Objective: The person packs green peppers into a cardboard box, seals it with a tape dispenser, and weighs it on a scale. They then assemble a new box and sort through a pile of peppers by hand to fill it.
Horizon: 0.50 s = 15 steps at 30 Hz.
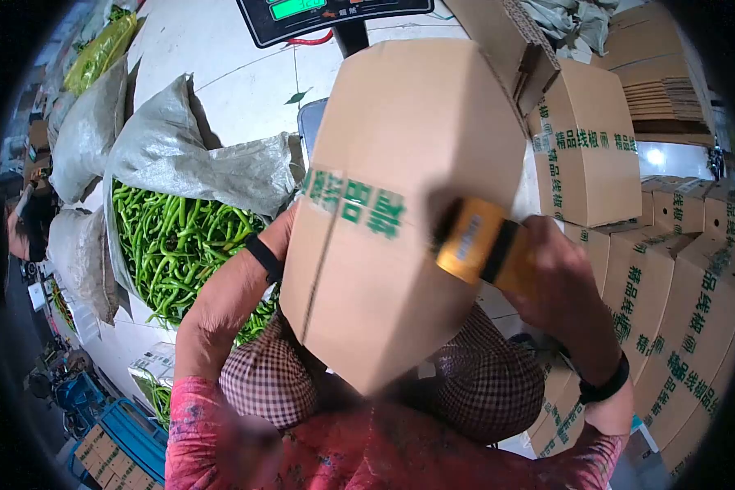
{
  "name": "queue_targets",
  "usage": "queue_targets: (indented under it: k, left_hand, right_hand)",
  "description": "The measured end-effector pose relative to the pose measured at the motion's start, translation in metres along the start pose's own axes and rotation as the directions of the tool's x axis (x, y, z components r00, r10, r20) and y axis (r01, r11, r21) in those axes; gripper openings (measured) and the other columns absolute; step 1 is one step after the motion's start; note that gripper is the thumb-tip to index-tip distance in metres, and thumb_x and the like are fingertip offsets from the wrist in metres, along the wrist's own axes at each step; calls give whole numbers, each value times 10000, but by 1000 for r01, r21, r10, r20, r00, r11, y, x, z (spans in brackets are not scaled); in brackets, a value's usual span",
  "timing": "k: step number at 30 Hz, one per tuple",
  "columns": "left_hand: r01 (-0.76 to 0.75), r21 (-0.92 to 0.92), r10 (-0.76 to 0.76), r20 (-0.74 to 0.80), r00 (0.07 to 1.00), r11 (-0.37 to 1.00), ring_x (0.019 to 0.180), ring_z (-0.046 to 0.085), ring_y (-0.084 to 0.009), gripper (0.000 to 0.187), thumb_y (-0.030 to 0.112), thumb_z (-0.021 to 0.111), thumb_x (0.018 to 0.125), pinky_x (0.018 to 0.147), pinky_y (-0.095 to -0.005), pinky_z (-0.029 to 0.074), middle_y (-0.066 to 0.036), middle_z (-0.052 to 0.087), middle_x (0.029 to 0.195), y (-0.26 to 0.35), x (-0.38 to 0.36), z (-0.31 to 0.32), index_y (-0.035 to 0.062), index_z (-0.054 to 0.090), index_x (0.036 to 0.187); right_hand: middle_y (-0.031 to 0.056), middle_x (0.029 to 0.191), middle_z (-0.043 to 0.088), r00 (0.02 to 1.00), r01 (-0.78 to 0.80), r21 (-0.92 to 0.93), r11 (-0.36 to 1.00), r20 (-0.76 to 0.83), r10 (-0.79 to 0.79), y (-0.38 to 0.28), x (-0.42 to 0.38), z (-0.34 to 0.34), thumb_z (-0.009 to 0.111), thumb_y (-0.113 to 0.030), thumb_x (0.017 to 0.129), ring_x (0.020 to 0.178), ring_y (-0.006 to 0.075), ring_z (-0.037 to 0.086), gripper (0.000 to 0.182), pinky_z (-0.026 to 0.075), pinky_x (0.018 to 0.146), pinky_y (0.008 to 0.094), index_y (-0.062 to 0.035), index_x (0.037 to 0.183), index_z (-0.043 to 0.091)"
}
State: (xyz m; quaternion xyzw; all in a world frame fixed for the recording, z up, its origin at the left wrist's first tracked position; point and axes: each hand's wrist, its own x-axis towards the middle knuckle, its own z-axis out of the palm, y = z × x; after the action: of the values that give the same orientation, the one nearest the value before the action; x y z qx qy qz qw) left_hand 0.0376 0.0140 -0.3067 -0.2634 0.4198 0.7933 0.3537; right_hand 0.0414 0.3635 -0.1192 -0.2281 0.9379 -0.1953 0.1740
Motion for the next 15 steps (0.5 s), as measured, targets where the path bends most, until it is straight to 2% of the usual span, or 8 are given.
queue_targets:
  k: [1, 2, 3, 6, 8, 10, 11, 15]
  left_hand:
    - [-17, 58, 19, -31, 999, 998, 1258, 513, -230, 555, 364, 411, 1031, 1030, -369, 447, -182, 515, 1379, 3, 0, -7, -34, 417, 1418]
    - [-38, 126, 46, -65, 997, 991, 1269, 507, -231, 560, 368, 404, 1033, 1036, -372, 444, -182, 507, 1390, 7, -1, -15, -33, 410, 1424]
    - [-63, 216, 89, -117, 989, 974, 1280, 500, -233, 565, 372, 398, 1035, 1043, -375, 441, -182, 498, 1401, 13, -4, -27, -32, 402, 1431]
    - [-223, 305, 302, -241, 922, 926, 1319, 462, -251, 610, 418, 406, 1024, 1084, -366, 384, -190, 483, 1419, 45, -35, -44, -32, 402, 1436]
    - [-356, 315, 452, -320, 833, 880, 1347, 431, -266, 650, 460, 421, 1011, 1119, -353, 330, -197, 477, 1426, 68, -70, -26, -32, 408, 1436]
    - [-372, 638, 522, -56, 851, 674, 1385, 376, -266, 741, 538, 384, 1006, 1151, -345, 266, -200, 429, 1470, 82, -93, 14, -45, 356, 1463]
    - [-277, 836, 610, -85, 788, 474, 1359, 403, -255, 744, 558, 383, 1002, 1131, -345, 294, -200, 448, 1458, 71, -73, -3, -14, 347, 1477]
    - [-380, 759, 551, 33, 834, 529, 1339, 443, -305, 689, 552, 375, 1004, 1113, -363, 320, -214, 480, 1432, 85, -75, -20, 50, 379, 1476]
  right_hand:
    - [223, 982, 620, 1000, 21, -39, 999, 5, -20, -9, 5, -1, 852, -218, 686, 881, 427, 646, 705, 548, 763, 477, 14, 1215, 448]
    - [215, 945, 604, 939, 235, -168, 957, -216, -269, -13, 8, 10, 853, -231, 679, 878, 424, 640, 698, 529, 749, 489, 8, 1193, 446]
    - [215, 945, 604, 937, 228, -162, 960, -231, -261, -19, 14, 14, 853, -231, 679, 878, 424, 640, 698, 529, 749, 489, 8, 1193, 446]
    - [212, 971, 607, 948, 263, 6, 965, -187, -258, -47, 50, 19, 854, -236, 675, 892, 406, 646, 691, 520, 743, 476, 15, 1181, 456]
    - [231, 984, 629, 960, 260, -127, 957, -74, -271, -78, 72, 13, 823, -255, 716, 896, 390, 660, 634, 521, 761, 465, 21, 1161, 465]
    - [239, 969, 635, 974, 226, -133, 965, 24, -225, -108, 102, 17, 805, -278, 738, 892, 386, 664, 613, 520, 769, 469, 22, 1154, 468]
    - [248, 953, 641, 980, 179, -156, 971, 119, -162, -121, 115, 18, 786, -300, 760, 887, 382, 668, 595, 519, 776, 473, 22, 1148, 471]
    - [259, 931, 647, 966, 222, -134, 966, 164, -199, -143, 137, 29, 759, -344, 791, 867, 386, 669, 571, 515, 787, 478, 13, 1135, 477]
